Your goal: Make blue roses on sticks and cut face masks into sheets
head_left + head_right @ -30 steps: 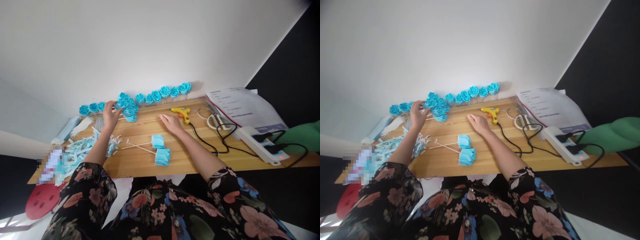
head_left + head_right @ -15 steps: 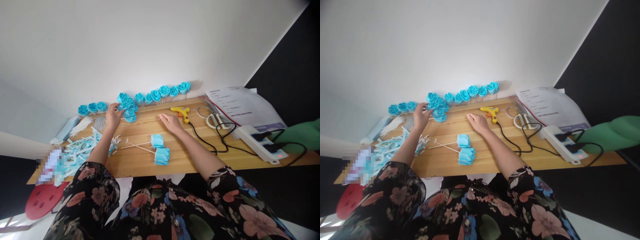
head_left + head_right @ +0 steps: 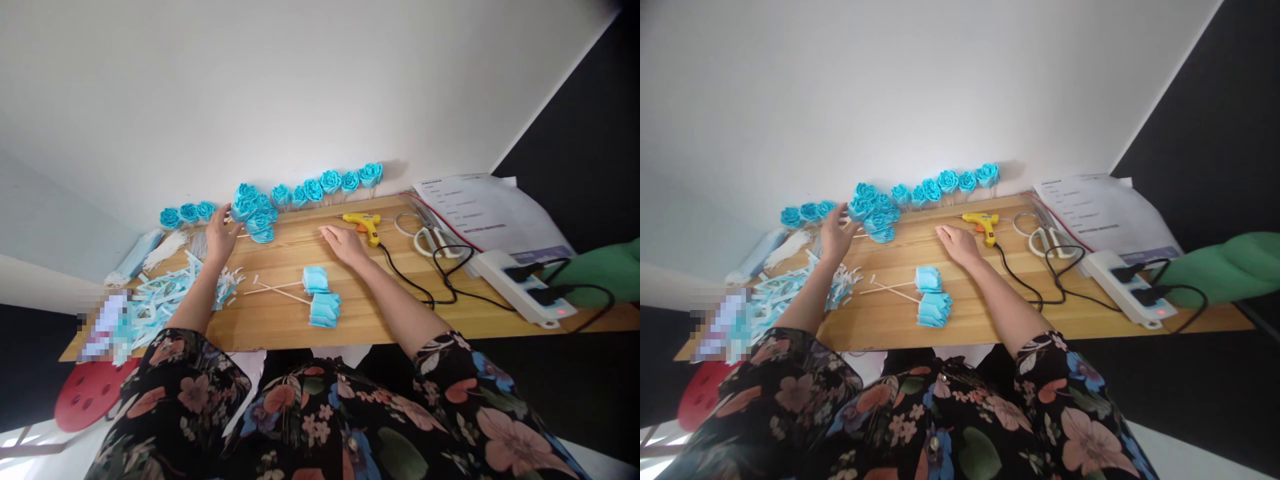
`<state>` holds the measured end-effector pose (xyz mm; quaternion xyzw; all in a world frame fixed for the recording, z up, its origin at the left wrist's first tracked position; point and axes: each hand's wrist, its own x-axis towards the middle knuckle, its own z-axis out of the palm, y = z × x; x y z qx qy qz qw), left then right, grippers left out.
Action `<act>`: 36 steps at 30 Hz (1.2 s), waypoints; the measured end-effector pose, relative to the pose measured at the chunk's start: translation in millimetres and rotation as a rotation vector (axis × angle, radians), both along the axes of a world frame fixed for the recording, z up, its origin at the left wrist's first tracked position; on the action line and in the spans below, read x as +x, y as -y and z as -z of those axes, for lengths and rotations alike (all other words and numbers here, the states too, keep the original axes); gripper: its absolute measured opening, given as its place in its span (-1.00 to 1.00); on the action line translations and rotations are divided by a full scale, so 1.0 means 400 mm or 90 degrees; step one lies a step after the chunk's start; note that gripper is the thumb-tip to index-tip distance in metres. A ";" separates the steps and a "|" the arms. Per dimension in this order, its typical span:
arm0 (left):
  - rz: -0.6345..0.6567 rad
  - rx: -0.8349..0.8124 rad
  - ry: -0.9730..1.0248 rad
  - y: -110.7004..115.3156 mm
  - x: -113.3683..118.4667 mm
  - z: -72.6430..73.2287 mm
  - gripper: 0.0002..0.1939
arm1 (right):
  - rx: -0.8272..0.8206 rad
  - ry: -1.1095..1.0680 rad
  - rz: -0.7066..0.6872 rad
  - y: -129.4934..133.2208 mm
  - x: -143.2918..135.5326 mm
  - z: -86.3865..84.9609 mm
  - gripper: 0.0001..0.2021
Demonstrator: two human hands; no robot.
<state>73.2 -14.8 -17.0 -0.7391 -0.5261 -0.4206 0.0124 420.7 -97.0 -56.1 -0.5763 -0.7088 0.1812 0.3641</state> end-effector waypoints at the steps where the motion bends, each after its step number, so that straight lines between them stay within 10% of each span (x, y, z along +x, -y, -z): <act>1: 0.002 0.003 -0.003 0.001 -0.004 0.000 -0.41 | 0.001 0.001 0.000 0.000 0.000 0.000 -0.66; 10: -0.024 0.077 0.014 0.140 0.016 -0.047 -0.56 | -0.006 0.019 0.005 0.006 -0.003 -0.010 -0.65; 18: 0.368 -0.186 -0.247 0.344 0.144 -0.031 -0.73 | -0.011 0.015 -0.001 0.004 -0.004 -0.006 -0.59; 27: 0.360 -0.237 -0.269 0.336 0.193 0.048 -0.73 | -0.015 0.008 -0.010 0.004 -0.003 -0.014 -0.65; 36: 0.231 -0.158 -0.063 0.359 0.174 -0.056 -0.74 | -0.024 -0.001 0.005 0.009 -0.009 -0.021 -0.63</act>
